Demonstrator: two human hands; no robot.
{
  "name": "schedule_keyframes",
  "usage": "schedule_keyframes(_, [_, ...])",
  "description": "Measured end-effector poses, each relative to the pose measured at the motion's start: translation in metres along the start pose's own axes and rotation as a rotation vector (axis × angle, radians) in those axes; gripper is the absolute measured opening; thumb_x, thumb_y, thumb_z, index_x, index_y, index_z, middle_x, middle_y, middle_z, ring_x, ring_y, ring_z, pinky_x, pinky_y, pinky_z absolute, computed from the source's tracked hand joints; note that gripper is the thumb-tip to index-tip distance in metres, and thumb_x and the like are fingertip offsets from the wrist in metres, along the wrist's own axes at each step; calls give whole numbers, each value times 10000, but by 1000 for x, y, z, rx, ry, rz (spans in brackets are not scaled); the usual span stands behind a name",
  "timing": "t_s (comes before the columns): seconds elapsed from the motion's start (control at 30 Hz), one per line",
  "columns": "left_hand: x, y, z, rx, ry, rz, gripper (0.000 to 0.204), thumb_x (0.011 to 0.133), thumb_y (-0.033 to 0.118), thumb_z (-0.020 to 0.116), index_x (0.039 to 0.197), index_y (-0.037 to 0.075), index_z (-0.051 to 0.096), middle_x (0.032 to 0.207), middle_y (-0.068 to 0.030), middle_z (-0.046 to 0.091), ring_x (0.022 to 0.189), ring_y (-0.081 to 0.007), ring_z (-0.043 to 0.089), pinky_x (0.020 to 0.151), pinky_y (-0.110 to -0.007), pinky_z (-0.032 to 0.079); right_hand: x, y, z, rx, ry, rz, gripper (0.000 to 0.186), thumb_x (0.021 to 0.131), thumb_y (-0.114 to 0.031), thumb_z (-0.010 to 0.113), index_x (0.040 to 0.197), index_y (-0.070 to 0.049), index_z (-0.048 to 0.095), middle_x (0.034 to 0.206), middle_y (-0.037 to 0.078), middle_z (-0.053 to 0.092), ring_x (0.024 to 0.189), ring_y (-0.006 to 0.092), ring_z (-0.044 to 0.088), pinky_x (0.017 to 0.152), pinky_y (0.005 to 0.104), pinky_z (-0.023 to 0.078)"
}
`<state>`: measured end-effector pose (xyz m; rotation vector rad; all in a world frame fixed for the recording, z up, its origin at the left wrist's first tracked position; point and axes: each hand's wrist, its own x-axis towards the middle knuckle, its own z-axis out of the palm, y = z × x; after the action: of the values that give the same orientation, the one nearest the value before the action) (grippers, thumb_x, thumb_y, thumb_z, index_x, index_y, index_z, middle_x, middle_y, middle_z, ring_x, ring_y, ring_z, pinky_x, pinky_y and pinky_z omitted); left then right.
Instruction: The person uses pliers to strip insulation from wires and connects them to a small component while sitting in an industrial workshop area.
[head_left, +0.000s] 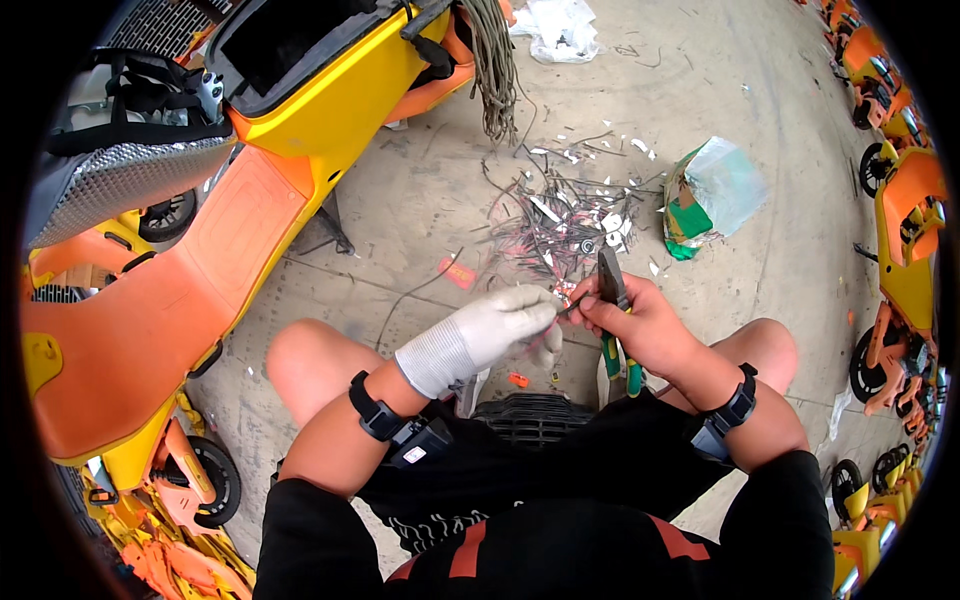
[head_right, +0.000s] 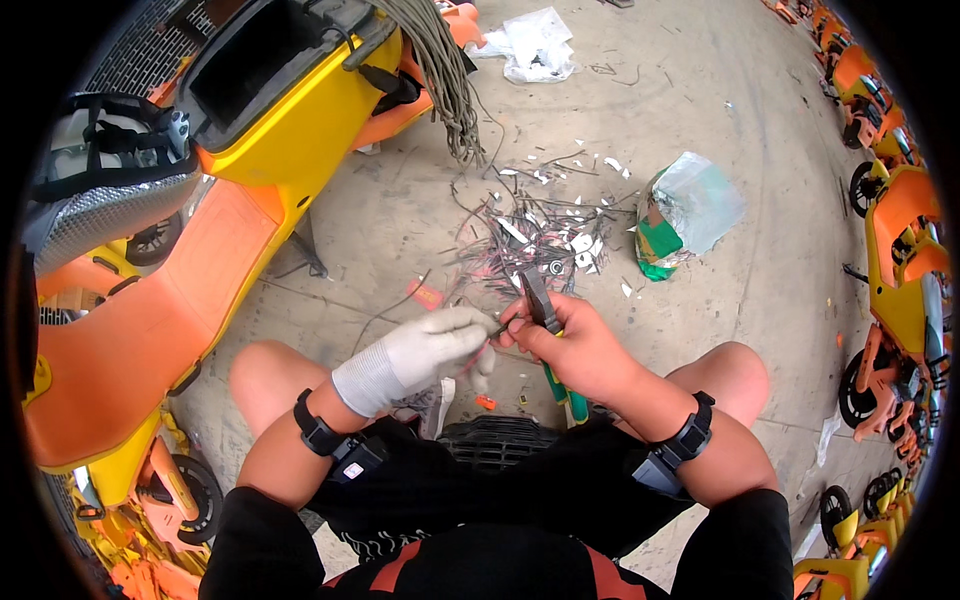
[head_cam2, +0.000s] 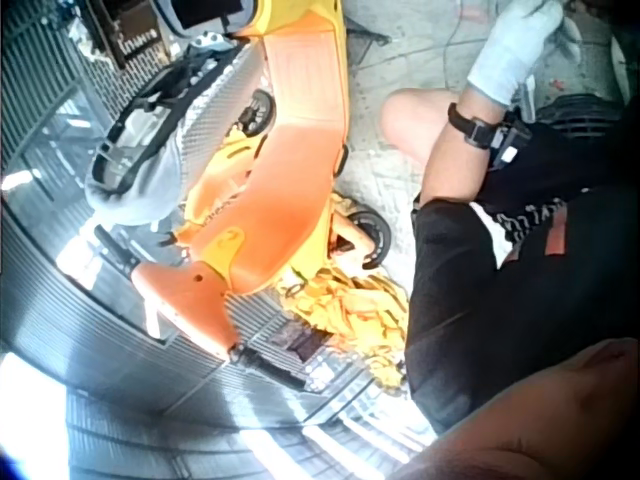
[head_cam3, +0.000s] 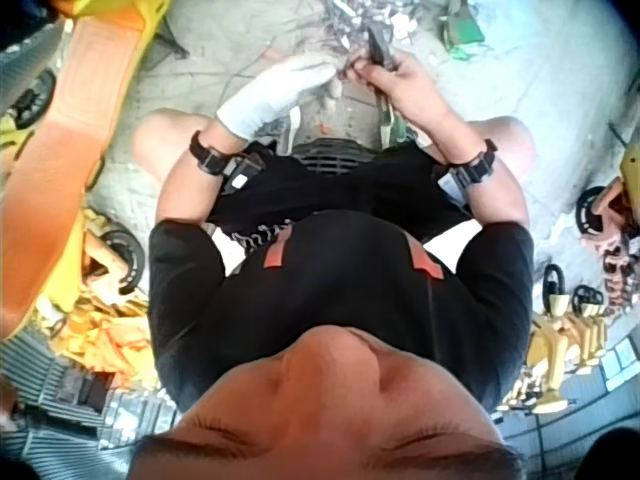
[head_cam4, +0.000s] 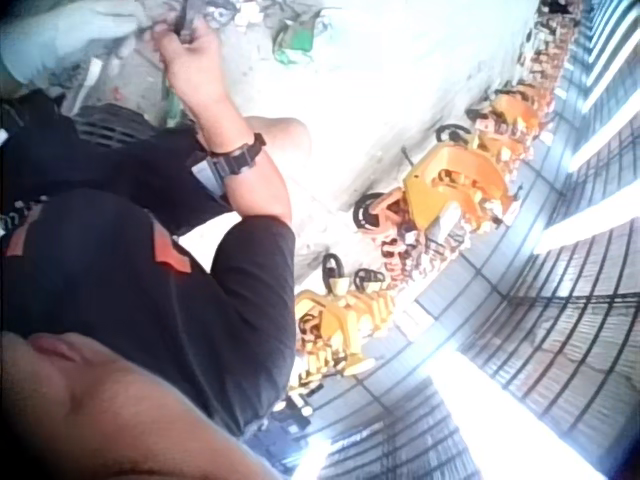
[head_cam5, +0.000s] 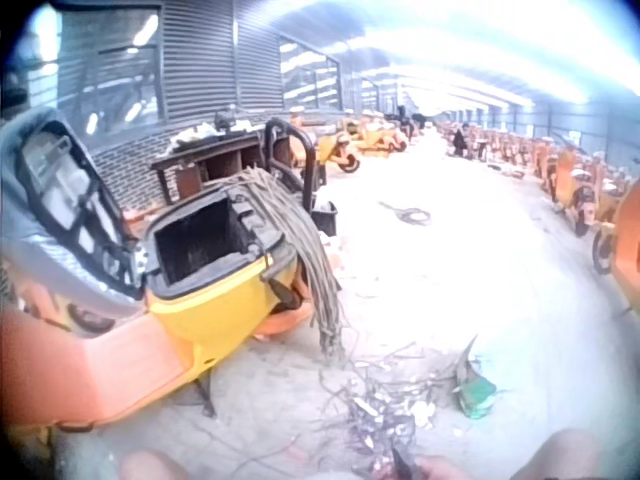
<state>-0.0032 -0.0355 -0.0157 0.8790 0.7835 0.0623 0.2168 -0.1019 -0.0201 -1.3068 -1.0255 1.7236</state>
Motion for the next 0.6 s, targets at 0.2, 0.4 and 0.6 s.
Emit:
schedule_keyframes(0.2, [11,-14,-21,-26,-115,37,194,1020,210,548,1121,49,585,789,16,503,566,-54,423,491,-202,327,0,3,2,-196,60,-113,155,985,-63,609,1124,5,617,954,34,691,914,95,606,849,290,492])
schedule_keyframes(0.4, [9,-7,-16,310,123,22,176,989,201,561,1032,41,620,750,25,481,533,-55,415,474,-218,343,-1,-4,0,-834,373,-557,369,829,37,721,1172,-50,619,969,108,654,889,281,644,843,369,513])
schedule_keyframes(0.6, [21,-28,-19,709,197,186,284,984,239,558,1108,-1,645,873,-99,675,786,-191,664,751,-336,533,-3,-19,13,-1226,15,-803,483,609,2,724,1080,-80,654,1073,61,614,1038,295,556,869,387,483])
